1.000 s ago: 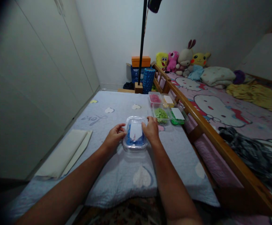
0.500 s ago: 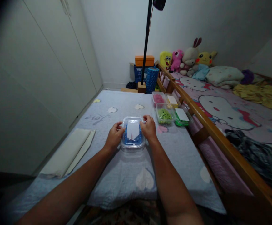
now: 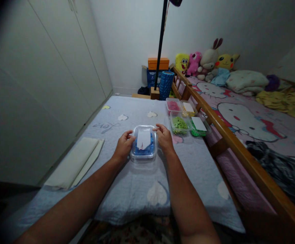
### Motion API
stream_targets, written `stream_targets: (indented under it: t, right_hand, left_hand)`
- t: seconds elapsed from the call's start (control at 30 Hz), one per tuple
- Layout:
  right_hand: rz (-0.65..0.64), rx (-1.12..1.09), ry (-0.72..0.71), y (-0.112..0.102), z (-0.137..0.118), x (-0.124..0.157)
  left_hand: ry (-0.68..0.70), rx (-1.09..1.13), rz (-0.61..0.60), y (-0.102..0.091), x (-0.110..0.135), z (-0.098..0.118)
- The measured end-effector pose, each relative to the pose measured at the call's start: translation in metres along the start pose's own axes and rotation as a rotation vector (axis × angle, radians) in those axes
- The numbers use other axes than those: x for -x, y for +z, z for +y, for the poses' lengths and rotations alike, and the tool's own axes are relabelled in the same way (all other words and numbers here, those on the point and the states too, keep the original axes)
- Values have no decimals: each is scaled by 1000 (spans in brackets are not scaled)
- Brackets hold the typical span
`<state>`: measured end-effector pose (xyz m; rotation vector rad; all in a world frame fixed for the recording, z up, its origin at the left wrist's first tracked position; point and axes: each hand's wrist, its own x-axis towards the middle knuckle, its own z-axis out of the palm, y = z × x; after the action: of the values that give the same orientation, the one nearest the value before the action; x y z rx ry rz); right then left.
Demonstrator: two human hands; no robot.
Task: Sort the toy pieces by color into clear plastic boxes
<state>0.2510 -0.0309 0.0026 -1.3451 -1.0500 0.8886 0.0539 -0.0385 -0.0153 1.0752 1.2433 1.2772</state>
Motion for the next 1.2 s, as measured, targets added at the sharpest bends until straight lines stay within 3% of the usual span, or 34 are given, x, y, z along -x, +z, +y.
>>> stream_targets:
  t: [0.37, 0.73, 0.97, 1.2]
  right_hand:
    - [-170, -140, 96, -15, 6, 4]
    - [-183, -90, 43, -16, 6, 5]
    - [-148, 95, -57, -10, 0, 11]
    - [-235, 177, -140, -15, 5, 12]
  left_hand:
    - [-23, 61, -14, 0, -2, 2]
    - [-34, 43, -23, -1, -4, 3]
    - [25, -33, -14, -7, -4, 4]
    - [-12, -79, -115, -11, 2, 12]
